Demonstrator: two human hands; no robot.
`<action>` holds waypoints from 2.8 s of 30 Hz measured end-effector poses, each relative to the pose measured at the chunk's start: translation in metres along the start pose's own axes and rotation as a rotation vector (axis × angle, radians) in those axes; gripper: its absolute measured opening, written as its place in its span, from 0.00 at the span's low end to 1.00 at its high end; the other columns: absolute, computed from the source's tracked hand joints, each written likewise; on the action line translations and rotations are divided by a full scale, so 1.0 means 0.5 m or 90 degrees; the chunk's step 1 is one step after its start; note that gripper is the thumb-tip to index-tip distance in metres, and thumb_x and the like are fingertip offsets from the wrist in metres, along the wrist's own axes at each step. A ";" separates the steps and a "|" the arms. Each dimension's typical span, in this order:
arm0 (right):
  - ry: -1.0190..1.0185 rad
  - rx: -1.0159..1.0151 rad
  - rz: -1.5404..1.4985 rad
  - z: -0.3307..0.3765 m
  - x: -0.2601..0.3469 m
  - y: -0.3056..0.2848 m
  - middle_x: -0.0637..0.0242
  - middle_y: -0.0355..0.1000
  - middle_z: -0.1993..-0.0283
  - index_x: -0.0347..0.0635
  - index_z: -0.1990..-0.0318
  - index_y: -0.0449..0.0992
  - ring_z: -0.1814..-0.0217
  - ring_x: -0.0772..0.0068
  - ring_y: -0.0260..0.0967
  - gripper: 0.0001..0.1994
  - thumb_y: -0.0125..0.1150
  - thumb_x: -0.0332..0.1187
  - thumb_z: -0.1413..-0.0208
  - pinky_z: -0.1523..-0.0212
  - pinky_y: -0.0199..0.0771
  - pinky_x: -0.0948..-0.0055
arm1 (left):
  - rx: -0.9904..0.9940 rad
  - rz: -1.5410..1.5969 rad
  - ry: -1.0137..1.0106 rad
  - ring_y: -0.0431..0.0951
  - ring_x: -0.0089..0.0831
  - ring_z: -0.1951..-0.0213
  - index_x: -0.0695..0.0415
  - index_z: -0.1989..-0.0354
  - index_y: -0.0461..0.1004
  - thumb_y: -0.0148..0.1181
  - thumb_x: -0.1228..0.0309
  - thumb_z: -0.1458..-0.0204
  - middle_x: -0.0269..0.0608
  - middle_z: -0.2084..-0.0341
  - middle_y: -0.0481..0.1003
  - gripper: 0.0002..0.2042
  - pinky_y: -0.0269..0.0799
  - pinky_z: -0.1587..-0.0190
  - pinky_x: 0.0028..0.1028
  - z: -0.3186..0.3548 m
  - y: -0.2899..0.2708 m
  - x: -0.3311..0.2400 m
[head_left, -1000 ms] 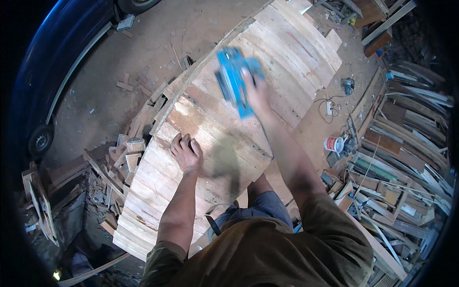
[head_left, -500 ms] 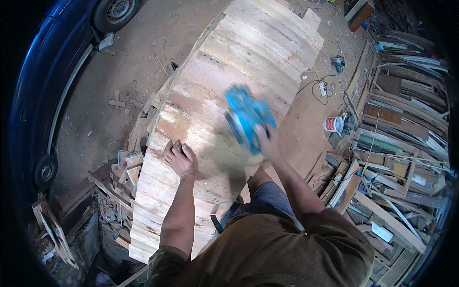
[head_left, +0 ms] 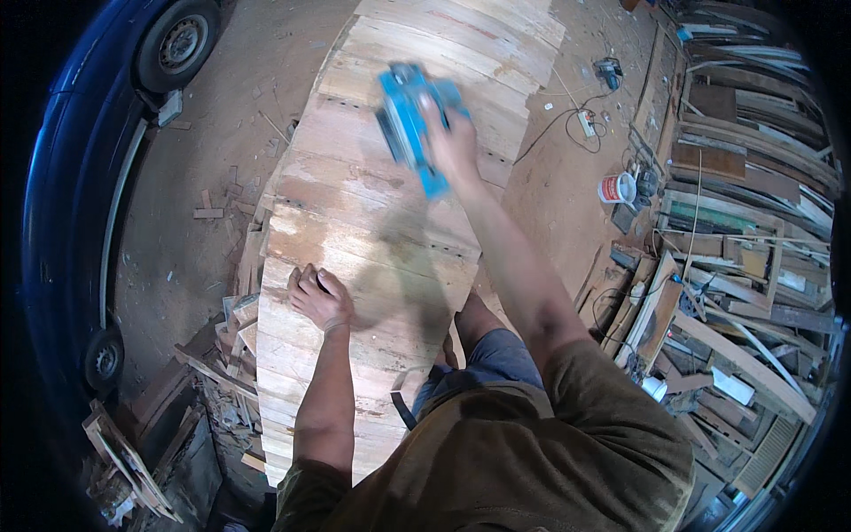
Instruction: The person arranges wooden planks on the floor, aligns them side by side, and uses a circular saw to trim the edges. They then use a hand planer to smooth the surface of the assembled planks.
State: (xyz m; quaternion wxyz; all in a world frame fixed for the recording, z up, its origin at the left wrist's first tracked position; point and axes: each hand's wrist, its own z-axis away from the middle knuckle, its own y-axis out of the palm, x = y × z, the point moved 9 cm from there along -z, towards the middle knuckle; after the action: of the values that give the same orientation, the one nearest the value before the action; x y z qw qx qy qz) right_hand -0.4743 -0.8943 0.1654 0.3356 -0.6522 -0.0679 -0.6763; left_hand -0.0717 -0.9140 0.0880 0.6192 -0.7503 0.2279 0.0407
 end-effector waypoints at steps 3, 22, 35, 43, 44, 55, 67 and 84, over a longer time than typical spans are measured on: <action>0.051 0.046 0.012 -0.085 0.029 0.025 0.56 0.76 0.75 0.34 0.66 0.80 0.74 0.66 0.73 0.29 0.58 0.59 0.40 0.67 0.73 0.63 | 0.015 -0.014 -0.011 0.64 0.49 0.40 0.55 0.49 0.73 0.51 0.58 0.38 0.50 0.42 0.66 0.16 0.57 0.38 0.50 -0.002 0.000 -0.006; 0.068 -0.066 -0.045 0.173 -0.079 -0.146 0.67 0.71 0.75 0.33 0.60 0.78 0.73 0.74 0.68 0.23 0.55 0.50 0.34 0.71 0.68 0.68 | 0.053 -0.005 -0.029 0.61 0.52 0.37 0.60 0.46 0.70 0.48 0.56 0.36 0.56 0.40 0.64 0.20 0.54 0.37 0.53 0.004 0.007 0.014; -0.049 0.042 -0.006 -0.586 0.151 0.052 0.56 0.74 0.55 0.42 0.47 0.75 0.63 0.65 0.75 0.29 0.53 0.60 0.38 0.61 0.77 0.60 | 0.053 -0.020 -0.016 0.62 0.52 0.39 0.61 0.49 0.72 0.48 0.59 0.36 0.56 0.43 0.65 0.18 0.55 0.38 0.53 -0.005 0.012 0.000; -0.029 0.124 -0.103 -0.436 0.164 -0.001 0.61 0.77 0.67 0.38 0.51 0.78 0.69 0.65 0.74 0.27 0.54 0.57 0.37 0.64 0.75 0.63 | 0.040 -0.039 0.000 0.62 0.53 0.39 0.60 0.49 0.72 0.47 0.59 0.37 0.57 0.43 0.65 0.18 0.54 0.38 0.53 -0.004 0.004 -0.012; -0.028 0.019 -0.018 -0.439 0.073 -0.050 0.62 0.78 0.70 0.36 0.54 0.78 0.75 0.67 0.74 0.28 0.57 0.58 0.39 0.67 0.75 0.63 | 0.042 -0.033 0.007 0.62 0.53 0.39 0.60 0.49 0.72 0.47 0.59 0.37 0.57 0.43 0.65 0.18 0.54 0.38 0.53 -0.011 0.014 -0.020; 0.042 0.035 -0.036 0.300 -0.180 -0.286 0.71 0.67 0.76 0.34 0.57 0.74 0.76 0.79 0.64 0.16 0.51 0.42 0.33 0.74 0.66 0.71 | -0.042 0.213 0.064 0.67 0.55 0.44 0.60 0.51 0.72 0.51 0.66 0.38 0.59 0.47 0.69 0.13 0.62 0.43 0.52 -0.073 0.031 -0.102; 0.032 -0.022 -0.042 -0.169 -0.049 -0.142 0.65 0.71 0.79 0.34 0.62 0.77 0.80 0.73 0.66 0.22 0.54 0.49 0.33 0.77 0.66 0.69 | 0.016 0.076 0.097 0.63 0.51 0.40 0.55 0.52 0.73 0.54 0.60 0.41 0.51 0.43 0.67 0.14 0.50 0.36 0.55 -0.323 0.194 -0.446; 0.015 0.061 -0.075 -0.817 0.198 0.108 0.60 0.74 0.74 0.37 0.58 0.76 0.78 0.67 0.72 0.28 0.55 0.59 0.38 0.76 0.71 0.65 | 0.029 0.046 0.109 0.63 0.50 0.39 0.56 0.51 0.70 0.55 0.58 0.41 0.50 0.43 0.67 0.16 0.50 0.38 0.56 -0.331 0.215 -0.440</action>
State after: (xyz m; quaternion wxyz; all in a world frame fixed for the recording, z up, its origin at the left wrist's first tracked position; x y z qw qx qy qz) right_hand -0.7792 -1.1881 0.1815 0.3267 -0.6219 -0.1347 -0.6988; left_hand -0.3469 -1.0204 0.1036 0.6126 -0.7279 0.3078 -0.0067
